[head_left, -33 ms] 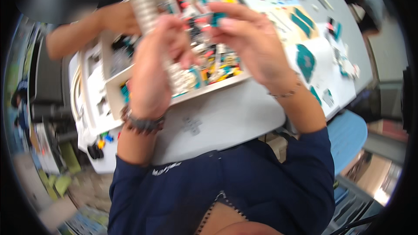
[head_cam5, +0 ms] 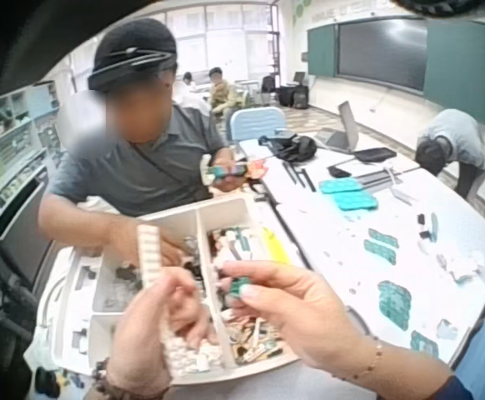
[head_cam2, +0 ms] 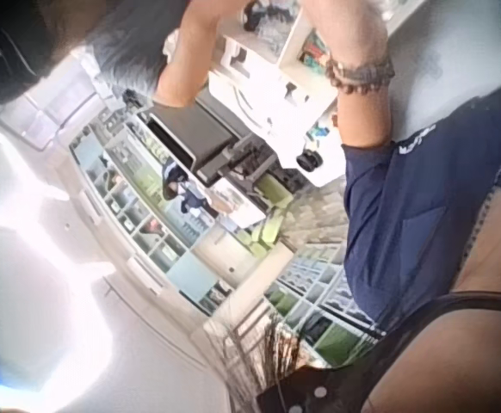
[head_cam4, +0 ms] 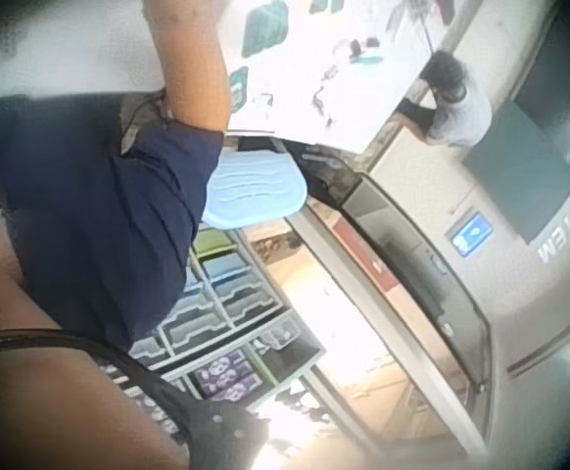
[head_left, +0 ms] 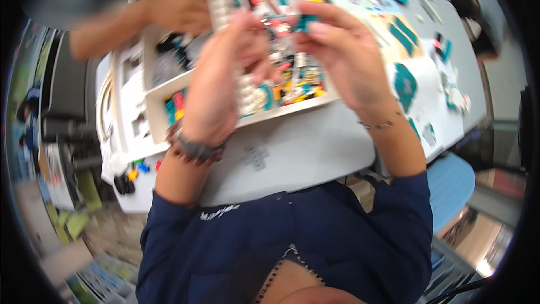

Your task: The person assembles small plastic building blocks by selecting pieces from a compartmentalized tray and connecting them by hand. They build small structures and place them on the table while another person works nearby.

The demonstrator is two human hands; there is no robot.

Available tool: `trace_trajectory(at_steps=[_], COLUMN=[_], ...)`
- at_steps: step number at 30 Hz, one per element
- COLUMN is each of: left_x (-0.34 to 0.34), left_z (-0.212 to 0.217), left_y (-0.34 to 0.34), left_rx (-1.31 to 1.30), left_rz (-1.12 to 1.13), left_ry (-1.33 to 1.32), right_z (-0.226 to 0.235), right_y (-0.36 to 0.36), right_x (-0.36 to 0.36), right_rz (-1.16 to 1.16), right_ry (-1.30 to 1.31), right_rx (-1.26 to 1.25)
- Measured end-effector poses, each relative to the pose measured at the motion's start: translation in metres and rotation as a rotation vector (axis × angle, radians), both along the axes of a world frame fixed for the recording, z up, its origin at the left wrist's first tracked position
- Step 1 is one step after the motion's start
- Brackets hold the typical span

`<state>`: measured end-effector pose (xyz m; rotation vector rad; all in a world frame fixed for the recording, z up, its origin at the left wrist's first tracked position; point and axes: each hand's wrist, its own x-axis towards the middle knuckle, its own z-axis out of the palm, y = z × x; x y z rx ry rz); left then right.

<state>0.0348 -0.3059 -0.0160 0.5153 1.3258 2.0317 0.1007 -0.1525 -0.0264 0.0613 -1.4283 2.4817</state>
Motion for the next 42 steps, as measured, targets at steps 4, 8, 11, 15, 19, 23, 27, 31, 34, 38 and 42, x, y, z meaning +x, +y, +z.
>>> trace_trajectory(at_steps=[4,8,11,15,19,23,27,31,34,38,42], left_x=[0.008,0.012,0.015,0.019,0.027,0.032,0.037,0.040,0.039,0.038,0.040], left_z=[0.010,0.012,0.019,0.021,0.025,0.028,0.026,0.024,0.020,0.015,0.018], left_y=[0.001,-0.004,-0.005,-0.007,-0.004,-0.004,-0.003,0.000,-0.002,-0.002,-0.002], left_rx=[0.134,0.271,0.278,0.300,0.237,0.192,0.156,0.104,0.163,0.179,0.126], left_rz=[-0.098,-0.118,-0.100,-0.148,-0.158,-0.161,-0.175,-0.169,-0.232,-0.255,-0.233], left_ry=[-0.238,-0.167,-0.116,-0.100,-0.078,-0.023,-0.036,-0.028,-0.050,-0.043,-0.026], right_z=[-0.001,0.003,0.009,0.017,0.024,0.035,0.040,0.037,0.033,0.032,0.030], right_y=[0.000,-0.011,-0.015,-0.013,-0.017,-0.013,-0.022,-0.016,-0.011,-0.010,-0.013], right_x=[0.009,0.015,0.022,0.028,0.033,0.042,0.045,0.039,0.036,0.034,0.038], right_rz=[-0.008,-0.041,-0.033,-0.099,-0.234,-0.353,-0.424,-0.382,-0.365,-0.395,-0.414], right_ry=[0.032,0.140,0.198,0.353,0.487,0.507,0.525,0.596,0.660,0.734,0.708], right_rx=[0.060,0.159,0.351,0.641,0.790,1.104,1.211,1.209,1.237,1.285,1.267])
